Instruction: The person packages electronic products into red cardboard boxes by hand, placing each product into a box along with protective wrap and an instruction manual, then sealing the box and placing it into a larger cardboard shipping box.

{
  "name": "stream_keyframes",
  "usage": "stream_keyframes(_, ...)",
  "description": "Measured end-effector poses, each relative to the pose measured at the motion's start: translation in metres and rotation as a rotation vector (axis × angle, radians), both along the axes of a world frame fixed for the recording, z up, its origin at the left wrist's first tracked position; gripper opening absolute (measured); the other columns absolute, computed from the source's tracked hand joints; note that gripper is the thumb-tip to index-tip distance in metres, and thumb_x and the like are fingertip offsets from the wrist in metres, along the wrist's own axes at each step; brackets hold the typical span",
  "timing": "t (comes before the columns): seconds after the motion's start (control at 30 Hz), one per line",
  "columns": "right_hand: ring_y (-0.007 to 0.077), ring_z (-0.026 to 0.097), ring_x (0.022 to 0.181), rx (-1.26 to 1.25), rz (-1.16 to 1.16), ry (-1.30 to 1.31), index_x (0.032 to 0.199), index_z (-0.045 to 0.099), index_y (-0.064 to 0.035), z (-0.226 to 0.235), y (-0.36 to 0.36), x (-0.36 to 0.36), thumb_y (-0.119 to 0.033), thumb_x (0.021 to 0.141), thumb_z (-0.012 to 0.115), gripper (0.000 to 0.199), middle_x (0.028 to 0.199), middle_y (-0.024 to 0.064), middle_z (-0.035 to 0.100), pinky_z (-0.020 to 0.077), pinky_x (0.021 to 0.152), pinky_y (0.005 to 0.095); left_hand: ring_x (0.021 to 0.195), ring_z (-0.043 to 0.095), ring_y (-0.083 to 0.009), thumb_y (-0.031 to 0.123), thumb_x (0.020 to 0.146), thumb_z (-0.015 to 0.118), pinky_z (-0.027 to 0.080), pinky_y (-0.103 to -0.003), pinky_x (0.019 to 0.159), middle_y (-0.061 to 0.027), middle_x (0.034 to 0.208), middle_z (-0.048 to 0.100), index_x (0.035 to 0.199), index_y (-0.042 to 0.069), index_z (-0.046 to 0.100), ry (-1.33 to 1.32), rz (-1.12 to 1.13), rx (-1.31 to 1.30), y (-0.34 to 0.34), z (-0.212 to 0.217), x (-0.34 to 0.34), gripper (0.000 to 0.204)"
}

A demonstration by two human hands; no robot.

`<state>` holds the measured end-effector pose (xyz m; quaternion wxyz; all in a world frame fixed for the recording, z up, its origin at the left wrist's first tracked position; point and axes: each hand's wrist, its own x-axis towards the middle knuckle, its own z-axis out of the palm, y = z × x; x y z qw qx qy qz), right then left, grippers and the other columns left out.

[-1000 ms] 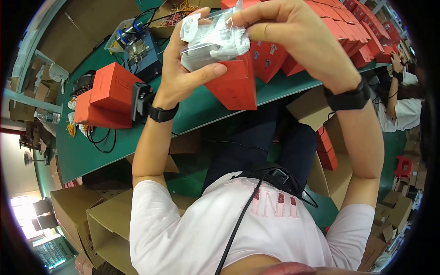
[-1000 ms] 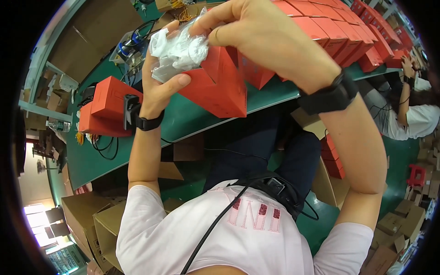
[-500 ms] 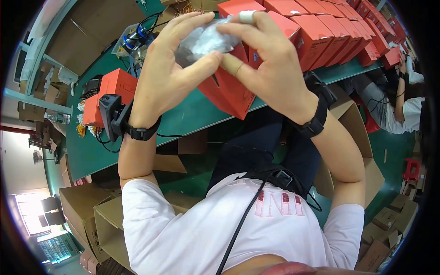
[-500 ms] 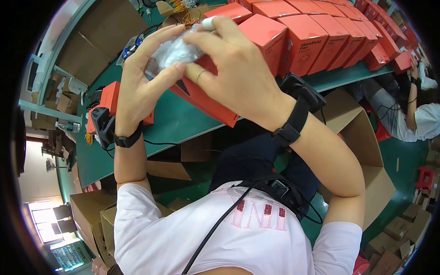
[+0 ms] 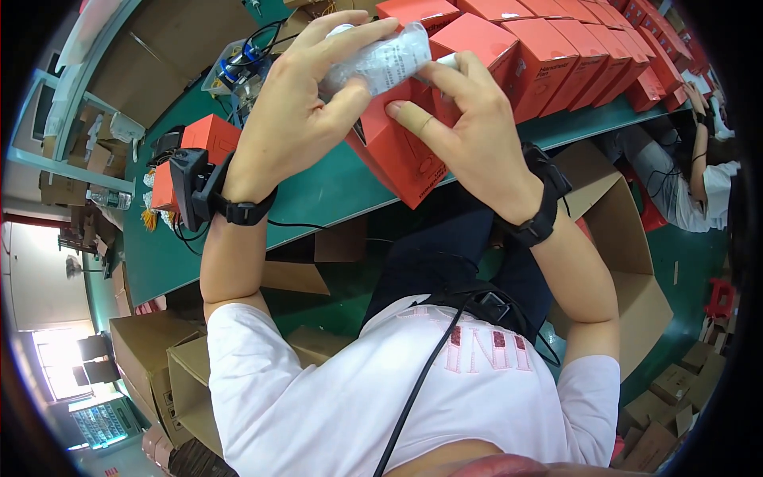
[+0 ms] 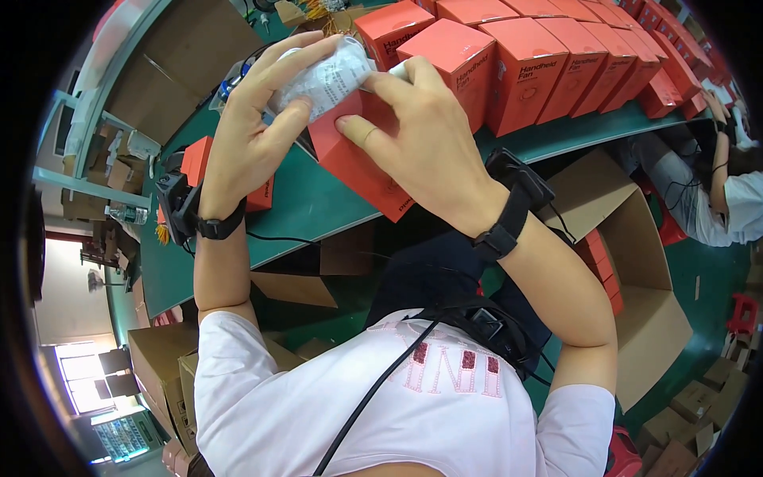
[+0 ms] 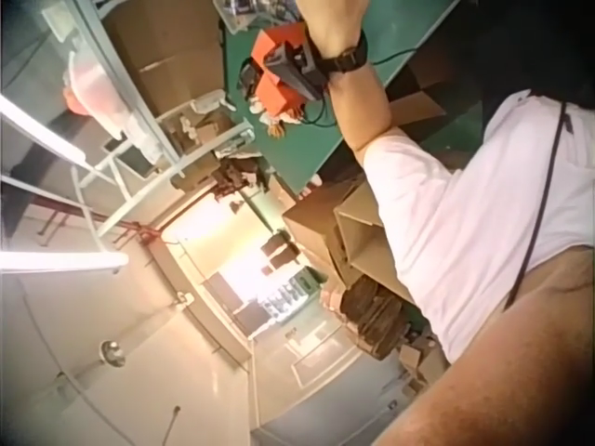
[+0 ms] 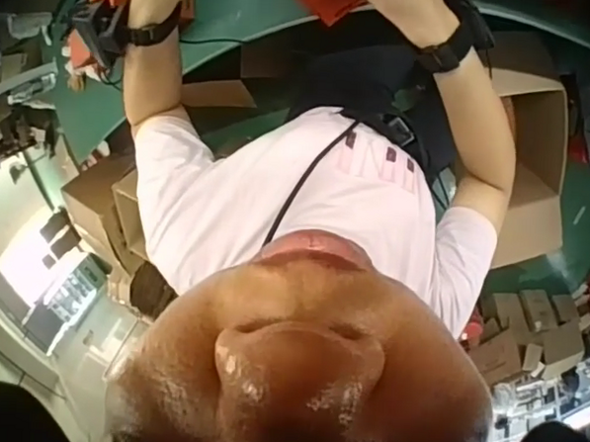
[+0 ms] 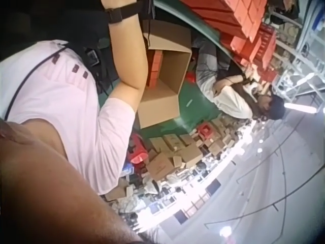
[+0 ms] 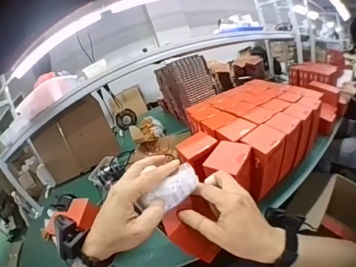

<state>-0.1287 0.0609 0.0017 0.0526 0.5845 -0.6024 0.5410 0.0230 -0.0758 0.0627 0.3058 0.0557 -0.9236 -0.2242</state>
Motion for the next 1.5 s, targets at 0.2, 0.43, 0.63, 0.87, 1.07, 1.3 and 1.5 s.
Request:
stream_keyframes(0.2,0.0229,0.065,0.082,0.131,0.242,-0.405,0.101,0.067,0.0034,-0.002,0.002,-0.006,-0.018,0.083,0.078,0.031,0.091,0.0137,0.061,0.0517,0.076,0.0353,0.126,0.059,-0.0242,0.004,0.082,0.057,0.043,-0.036,0.108,-0.0132,0.137,0.062,0.133,0.008,0.066,-0.079,-0.03,0.047,0.002,0.005,0.002,0.052)
stream_keyframes(0.43,0.0083,0.062,0.093,0.084,0.445,-0.376,0.106,0.061,0.0002,-0.017,0.022,-0.017,-0.004,0.087,0.077,0.025,0.103,0.0036,0.062,0.0511,0.08,0.0236,0.129,0.056,-0.0189,0.002,0.082,0.059,0.044,-0.035,0.108,-0.0118,0.138,0.062,0.136,0.007,0.064,-0.115,-0.119,0.141,-0.022,0.006,0.006,0.054)
stream_keyframes(0.63,0.0235,0.062,0.092,0.026,0.209,0.118,0.105,0.065,-0.0046,0.01,0.025,-0.008,-0.005,0.073,0.084,0.037,0.1,0.0094,0.056,0.0519,0.081,0.0321,0.135,0.051,-0.0303,0.011,0.077,0.067,0.041,-0.04,0.111,-0.0154,0.146,0.053,0.133,0.01,0.061,-0.219,0.002,-0.175,0.004,0.01,0.008,0.057)
stream_keyframes(0.87,0.0265,0.062,0.086,-0.11,0.152,0.357,0.089,0.066,-0.0072,0.016,0.034,-0.015,-0.006,0.075,0.078,0.019,0.105,0.0088,0.059,0.053,0.072,0.0376,0.139,0.046,-0.0288,0.033,0.079,0.082,0.037,-0.047,0.112,-0.0118,0.151,0.047,0.157,0.011,0.036,-0.246,-0.087,0.137,-0.007,0.021,0.033,0.093)
stream_keyframes(1.07,0.0292,0.061,0.091,0.05,0.34,0.527,0.102,0.07,-0.0007,0.036,0.046,-0.012,0.001,0.071,0.078,0.033,0.112,0.011,0.07,0.0535,0.077,0.0364,0.105,0.061,-0.0154,0.019,0.093,0.07,0.044,-0.027,0.095,-0.0111,0.116,0.066,0.154,0.004,0.036,-0.095,-0.085,0.814,0.015,-0.021,0.035,0.071)
stream_keyframes(1.3,0.0355,0.068,0.077,0.747,0.512,0.167,0.115,0.07,0.0016,0.086,0.027,-0.025,-0.03,0.097,0.065,0.037,0.087,0.0174,0.073,0.0516,0.071,0.0351,0.103,0.061,-0.0148,0.019,0.093,0.072,0.045,-0.027,0.09,-0.0128,0.11,0.067,0.154,0.002,0.031,0.058,-0.021,0.833,0.022,-0.039,0.021,0.075)
stream_keyframes(1.5,0.0371,0.067,0.095,1.014,0.282,0.637,0.118,0.067,0.0039,0.108,0.044,-0.001,-0.03,0.084,0.075,0.049,0.108,0.0191,0.07,0.0522,0.083,0.0418,0.113,0.061,-0.0181,0.013,0.089,0.064,0.044,-0.031,0.101,-0.0145,0.122,0.065,0.15,-0.001,0.039,0.128,-0.175,0.985,0.01,-0.048,0.029,0.067)
